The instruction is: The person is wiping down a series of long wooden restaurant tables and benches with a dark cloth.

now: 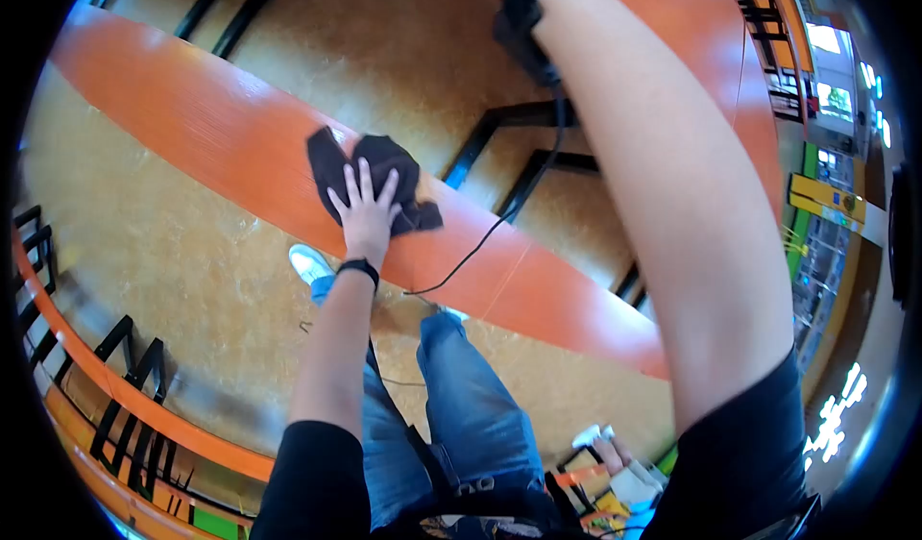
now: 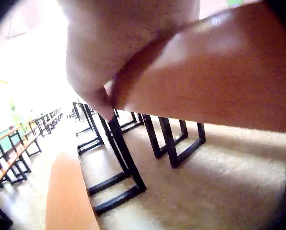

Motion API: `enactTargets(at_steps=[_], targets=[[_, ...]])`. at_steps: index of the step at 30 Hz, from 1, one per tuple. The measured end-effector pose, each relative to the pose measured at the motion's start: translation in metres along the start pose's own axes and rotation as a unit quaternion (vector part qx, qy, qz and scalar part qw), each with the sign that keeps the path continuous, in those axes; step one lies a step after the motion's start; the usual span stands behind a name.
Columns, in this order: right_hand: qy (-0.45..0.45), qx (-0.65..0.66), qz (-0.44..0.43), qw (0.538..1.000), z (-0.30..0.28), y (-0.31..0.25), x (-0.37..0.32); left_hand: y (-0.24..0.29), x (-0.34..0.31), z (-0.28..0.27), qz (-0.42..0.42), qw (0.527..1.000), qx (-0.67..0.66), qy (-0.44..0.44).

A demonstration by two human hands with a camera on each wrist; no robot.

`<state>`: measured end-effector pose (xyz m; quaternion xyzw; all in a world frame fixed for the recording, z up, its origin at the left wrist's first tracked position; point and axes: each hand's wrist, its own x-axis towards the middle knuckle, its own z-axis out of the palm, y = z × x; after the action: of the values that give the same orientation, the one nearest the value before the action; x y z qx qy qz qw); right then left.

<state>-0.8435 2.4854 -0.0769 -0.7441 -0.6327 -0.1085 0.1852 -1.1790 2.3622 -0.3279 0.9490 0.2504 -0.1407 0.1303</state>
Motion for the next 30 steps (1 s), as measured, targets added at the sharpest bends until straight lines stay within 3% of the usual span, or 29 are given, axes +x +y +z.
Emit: enactTargets(at_steps=[1, 3, 4, 5, 6, 10, 13, 15, 21, 23, 27, 29, 30], targets=[[0.029, 0.043, 0.036, 0.998, 0.0, -0.017, -0.006, 0.011, -0.012, 0.002, 0.01, 1.0, 0.003, -0.023], [-0.061, 0.129, 0.016, 0.99, -0.05, -0.053, -0.025, 0.035, -0.038, 0.018, 0.019, 1.0, 0.009, -0.02], [0.041, 0.082, -0.047, 0.995, -0.054, -0.056, -0.056, 0.049, -0.048, 0.03, 0.017, 0.999, 0.036, -0.014], [0.04, 0.094, -0.071, 0.992, -0.086, -0.059, -0.089, 0.065, -0.059, 0.036, 0.022, 0.998, 0.047, -0.031], [0.021, 0.088, -0.1, 0.991, -0.11, -0.049, -0.12, 0.084, -0.071, 0.049, 0.013, 0.997, 0.056, -0.041], [-0.183, -0.091, -0.059, 0.977, -0.181, 0.012, -0.232, 0.168, -0.129, 0.088, 0.012, 0.997, 0.04, -0.062], [-0.248, -0.11, -0.048, 0.961, -0.197, 0.053, -0.279, 0.217, -0.169, 0.106, 0.102, 0.983, 0.048, -0.144], [-0.237, -0.086, -0.025, 0.967, -0.204, 0.066, -0.296, 0.236, -0.182, 0.113, 0.168, 0.971, 0.079, -0.15], [-0.178, -0.011, 0.014, 0.984, -0.21, 0.07, -0.319, 0.188, -0.129, 0.095, 0.247, 0.967, 0.04, -0.049], [-0.187, 0.012, 0.017, 0.982, -0.212, 0.069, -0.322, 0.168, -0.087, 0.074, 0.207, 0.977, -0.001, -0.053], [-0.192, 0.011, 0.043, 0.98, -0.23, 0.071, -0.33, 0.134, -0.011, 0.049, 0.131, 0.987, 0.072, 0.053], [-0.203, 0.016, 0.049, 0.978, -0.23, 0.066, -0.329, 0.117, 0.009, 0.03, 0.066, 0.992, 0.097, 0.046], [-0.202, 0.017, 0.04, 0.978, -0.227, 0.069, -0.332, 0.106, 0.015, 0.017, 0.073, 0.992, 0.101, 0.027]])
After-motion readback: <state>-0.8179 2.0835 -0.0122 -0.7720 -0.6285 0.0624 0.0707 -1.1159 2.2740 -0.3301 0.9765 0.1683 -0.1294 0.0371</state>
